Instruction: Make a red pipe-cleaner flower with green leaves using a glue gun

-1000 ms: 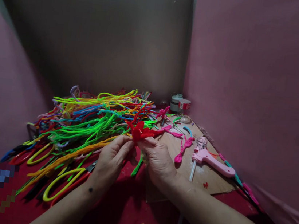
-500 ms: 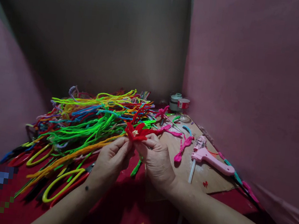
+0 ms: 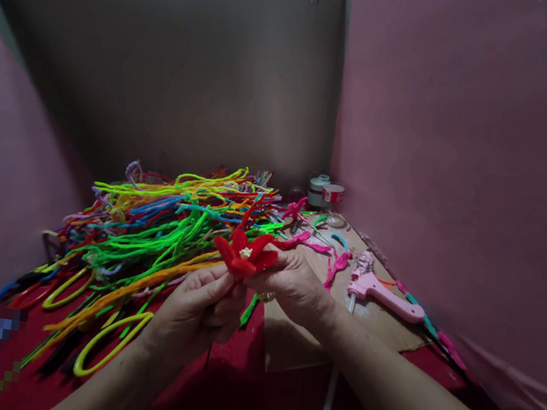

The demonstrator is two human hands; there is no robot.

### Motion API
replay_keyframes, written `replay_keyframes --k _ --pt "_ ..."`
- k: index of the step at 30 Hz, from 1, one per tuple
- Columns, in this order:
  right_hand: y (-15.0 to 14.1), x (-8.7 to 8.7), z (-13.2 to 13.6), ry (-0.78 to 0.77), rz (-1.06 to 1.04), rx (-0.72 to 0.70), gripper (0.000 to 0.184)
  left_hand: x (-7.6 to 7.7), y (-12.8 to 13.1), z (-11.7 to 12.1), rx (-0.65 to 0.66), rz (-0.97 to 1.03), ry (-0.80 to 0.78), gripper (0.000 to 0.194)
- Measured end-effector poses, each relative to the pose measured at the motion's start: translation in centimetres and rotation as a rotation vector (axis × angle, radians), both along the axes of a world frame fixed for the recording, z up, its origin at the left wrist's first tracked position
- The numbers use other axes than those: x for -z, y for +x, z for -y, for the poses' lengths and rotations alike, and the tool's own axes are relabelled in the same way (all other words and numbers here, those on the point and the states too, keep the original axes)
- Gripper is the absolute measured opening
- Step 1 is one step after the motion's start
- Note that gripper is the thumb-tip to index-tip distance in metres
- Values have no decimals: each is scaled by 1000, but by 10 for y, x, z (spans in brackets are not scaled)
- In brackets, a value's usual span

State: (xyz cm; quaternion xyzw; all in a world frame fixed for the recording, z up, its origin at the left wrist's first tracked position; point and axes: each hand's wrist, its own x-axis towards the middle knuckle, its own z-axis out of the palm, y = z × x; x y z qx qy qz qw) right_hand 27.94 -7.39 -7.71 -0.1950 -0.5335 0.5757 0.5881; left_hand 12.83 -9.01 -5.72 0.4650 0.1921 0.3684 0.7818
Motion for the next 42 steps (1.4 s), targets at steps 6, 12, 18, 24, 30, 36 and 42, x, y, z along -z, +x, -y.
replay_keyframes --k 6,12,18,24,30,36,42 --pt "-1 1 3 -25 36 -45 10 2 -7 -6 151 -19 -52 22" --pt "-11 -1 5 -57 -61 64 2 -5 -5 -8 22 -105 28 27" --pt "-12 -2 5 -89 -93 47 8 -10 1 -5 -260 -408 375 26" --pt "-15 -6 5 -98 -117 118 6 4 6 -3 -584 -396 629 12" --pt "-18 -6 6 -77 -59 212 10 11 3 -2 -730 -538 890 14" --pt "-14 -8 8 37 76 325 9 1 4 -2 -674 -417 534 8" --pt "-9 -8 5 31 48 243 10 -7 3 -2 -513 -268 273 9"
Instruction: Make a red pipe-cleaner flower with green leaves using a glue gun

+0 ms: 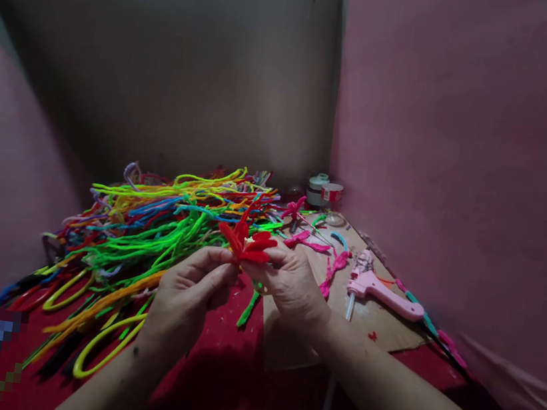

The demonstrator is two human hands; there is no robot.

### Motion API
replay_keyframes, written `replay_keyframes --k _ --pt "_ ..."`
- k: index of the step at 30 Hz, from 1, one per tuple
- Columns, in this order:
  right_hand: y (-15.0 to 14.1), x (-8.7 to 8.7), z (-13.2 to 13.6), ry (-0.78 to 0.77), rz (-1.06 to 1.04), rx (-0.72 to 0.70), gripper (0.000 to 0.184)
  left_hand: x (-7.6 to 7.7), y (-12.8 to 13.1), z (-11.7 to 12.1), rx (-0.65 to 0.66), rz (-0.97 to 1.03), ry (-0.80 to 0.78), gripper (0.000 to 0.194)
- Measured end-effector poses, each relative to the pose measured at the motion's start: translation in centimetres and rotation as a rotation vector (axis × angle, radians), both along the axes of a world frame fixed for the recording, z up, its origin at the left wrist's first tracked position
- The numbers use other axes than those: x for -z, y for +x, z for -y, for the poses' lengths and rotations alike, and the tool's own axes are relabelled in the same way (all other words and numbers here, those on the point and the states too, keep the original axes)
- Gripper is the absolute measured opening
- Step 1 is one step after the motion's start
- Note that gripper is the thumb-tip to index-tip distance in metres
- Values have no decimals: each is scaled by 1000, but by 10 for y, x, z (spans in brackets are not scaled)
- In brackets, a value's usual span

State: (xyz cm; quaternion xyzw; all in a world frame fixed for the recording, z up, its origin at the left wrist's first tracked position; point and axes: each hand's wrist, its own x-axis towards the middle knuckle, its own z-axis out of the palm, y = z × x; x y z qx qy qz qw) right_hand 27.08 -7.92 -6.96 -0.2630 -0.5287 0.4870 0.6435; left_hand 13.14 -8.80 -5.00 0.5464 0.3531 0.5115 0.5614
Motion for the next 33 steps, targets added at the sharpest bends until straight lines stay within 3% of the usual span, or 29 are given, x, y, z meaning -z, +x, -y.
replay_keyframes --k 7,12,16,19,24,26,29,33 --pt "2 3 -4 -36 -60 -69 2 -4 -3 -2 188 207 -171 14" --pt "2 4 -3 14 -49 -138 12 2 -5 -6 368 318 -294 14" --pt "0 2 0 22 -1 -115 13 7 -5 -11 498 334 -354 15" --pt "-3 2 0 -47 -68 -112 12 7 -4 -11 429 235 -265 14" --pt "-11 9 -2 -123 -179 -127 12 8 1 -4 -37 -178 153 15" --pt "-14 11 -2 -111 -200 -95 13 11 3 -1 -167 -272 286 16" --pt "-14 9 -1 -89 -191 -40 9 11 2 -2 -100 -210 195 21" --pt "-10 5 0 -62 -122 -5 5 3 -2 -7 233 24 -186 23"
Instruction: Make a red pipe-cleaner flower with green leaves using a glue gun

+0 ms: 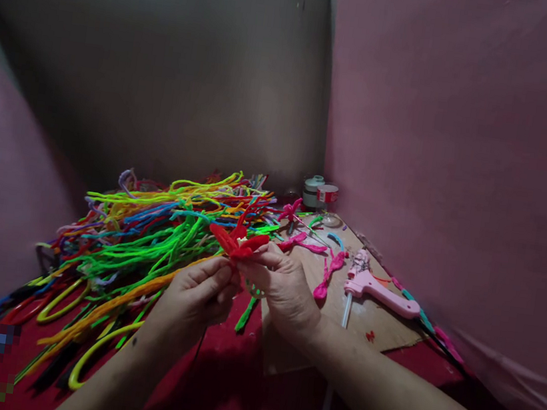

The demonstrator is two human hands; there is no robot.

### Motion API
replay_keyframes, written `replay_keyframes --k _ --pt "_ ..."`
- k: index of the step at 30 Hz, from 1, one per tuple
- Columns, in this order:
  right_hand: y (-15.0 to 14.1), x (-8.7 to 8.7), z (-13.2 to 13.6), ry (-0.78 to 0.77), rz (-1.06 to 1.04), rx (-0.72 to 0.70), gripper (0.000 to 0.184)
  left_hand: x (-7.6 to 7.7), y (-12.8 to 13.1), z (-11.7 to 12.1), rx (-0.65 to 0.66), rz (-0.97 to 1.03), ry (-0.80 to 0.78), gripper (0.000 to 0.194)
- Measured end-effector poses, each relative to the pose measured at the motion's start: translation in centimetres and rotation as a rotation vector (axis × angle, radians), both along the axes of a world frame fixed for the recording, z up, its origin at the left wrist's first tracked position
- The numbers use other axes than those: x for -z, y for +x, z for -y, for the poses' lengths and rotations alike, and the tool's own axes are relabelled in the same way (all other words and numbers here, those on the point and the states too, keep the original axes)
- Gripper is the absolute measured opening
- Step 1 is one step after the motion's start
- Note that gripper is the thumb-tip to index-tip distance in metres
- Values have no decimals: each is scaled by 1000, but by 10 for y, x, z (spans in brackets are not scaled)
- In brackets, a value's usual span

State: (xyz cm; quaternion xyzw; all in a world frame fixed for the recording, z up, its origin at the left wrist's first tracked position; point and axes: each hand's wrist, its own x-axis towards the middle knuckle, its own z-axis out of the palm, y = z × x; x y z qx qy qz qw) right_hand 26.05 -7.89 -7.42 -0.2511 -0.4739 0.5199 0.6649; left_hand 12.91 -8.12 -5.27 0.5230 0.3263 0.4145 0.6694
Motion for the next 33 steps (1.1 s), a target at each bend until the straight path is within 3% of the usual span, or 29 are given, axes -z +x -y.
replay_keyframes --k 7,11,13,17,19,24,27,30,33 --pt "6 -3 -1 -11 11 -172 14 4 -8 -7 338 246 -228 22" --pt "4 -6 1 -46 -35 -234 7 7 -7 -7 405 263 -276 18" --pt "2 -6 2 -64 -67 -224 7 5 -5 -5 303 170 -155 20" --pt "-2 -3 1 -74 -111 -154 10 3 3 0 -143 -100 277 17" --pt "-3 -1 0 -69 -85 -96 10 8 6 2 -258 -212 441 25" --pt "-2 -1 2 -107 66 74 10 21 3 0 -443 -485 934 24" --pt "-1 -2 4 -124 109 57 12 23 -1 -4 -491 -537 1228 26" --pt "1 -3 5 -88 155 35 17 19 -3 -5 -519 -566 1315 25" --pt "5 -4 4 -36 195 7 20 16 -3 -4 -521 -552 1263 21"
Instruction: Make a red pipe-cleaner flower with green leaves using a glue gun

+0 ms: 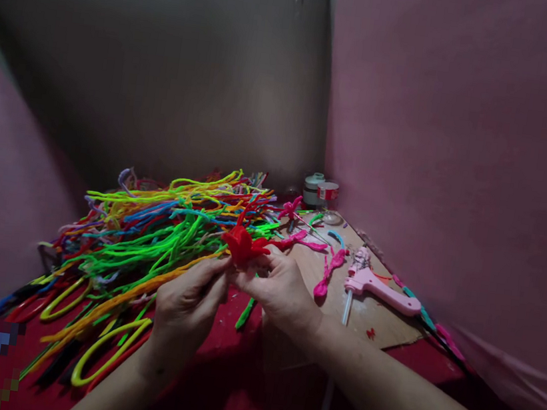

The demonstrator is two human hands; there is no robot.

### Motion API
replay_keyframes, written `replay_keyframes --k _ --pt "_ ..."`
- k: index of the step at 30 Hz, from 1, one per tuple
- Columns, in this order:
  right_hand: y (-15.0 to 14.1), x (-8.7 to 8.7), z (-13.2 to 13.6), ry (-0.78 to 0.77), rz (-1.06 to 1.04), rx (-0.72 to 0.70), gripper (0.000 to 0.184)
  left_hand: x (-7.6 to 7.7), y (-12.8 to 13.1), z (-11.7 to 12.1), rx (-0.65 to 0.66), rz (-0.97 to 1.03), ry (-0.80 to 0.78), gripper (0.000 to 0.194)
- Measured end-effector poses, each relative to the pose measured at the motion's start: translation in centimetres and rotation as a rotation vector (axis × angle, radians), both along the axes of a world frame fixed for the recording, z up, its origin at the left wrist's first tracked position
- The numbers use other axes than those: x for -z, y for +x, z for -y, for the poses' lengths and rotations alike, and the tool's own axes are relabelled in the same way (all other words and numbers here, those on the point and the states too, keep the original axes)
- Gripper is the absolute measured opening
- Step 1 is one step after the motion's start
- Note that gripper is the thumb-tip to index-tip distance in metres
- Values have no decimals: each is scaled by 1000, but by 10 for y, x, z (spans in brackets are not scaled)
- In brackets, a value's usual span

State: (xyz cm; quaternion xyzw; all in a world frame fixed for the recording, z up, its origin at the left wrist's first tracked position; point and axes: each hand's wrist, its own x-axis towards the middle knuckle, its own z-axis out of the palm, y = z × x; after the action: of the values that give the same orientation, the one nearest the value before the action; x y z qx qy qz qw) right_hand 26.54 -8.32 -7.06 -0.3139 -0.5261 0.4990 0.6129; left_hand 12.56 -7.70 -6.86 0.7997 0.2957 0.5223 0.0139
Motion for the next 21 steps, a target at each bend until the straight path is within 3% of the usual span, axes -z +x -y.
replay_keyframes --k 4,11,15,18,21 --pt "4 -2 -2 -4 -64 -49 12 0 0 2 13 80 -117 19" --pt "0 -4 -2 -147 -258 -140 18 -1 3 10 72 305 -621 16" --pt "-1 -1 -3 -105 -265 -134 14 -8 4 16 129 437 -812 16" --pt "2 1 -5 -155 -260 -222 12 -15 6 16 251 574 -1006 13" --pt "6 1 -7 -186 -237 -269 9 -18 6 11 457 674 -1236 13"
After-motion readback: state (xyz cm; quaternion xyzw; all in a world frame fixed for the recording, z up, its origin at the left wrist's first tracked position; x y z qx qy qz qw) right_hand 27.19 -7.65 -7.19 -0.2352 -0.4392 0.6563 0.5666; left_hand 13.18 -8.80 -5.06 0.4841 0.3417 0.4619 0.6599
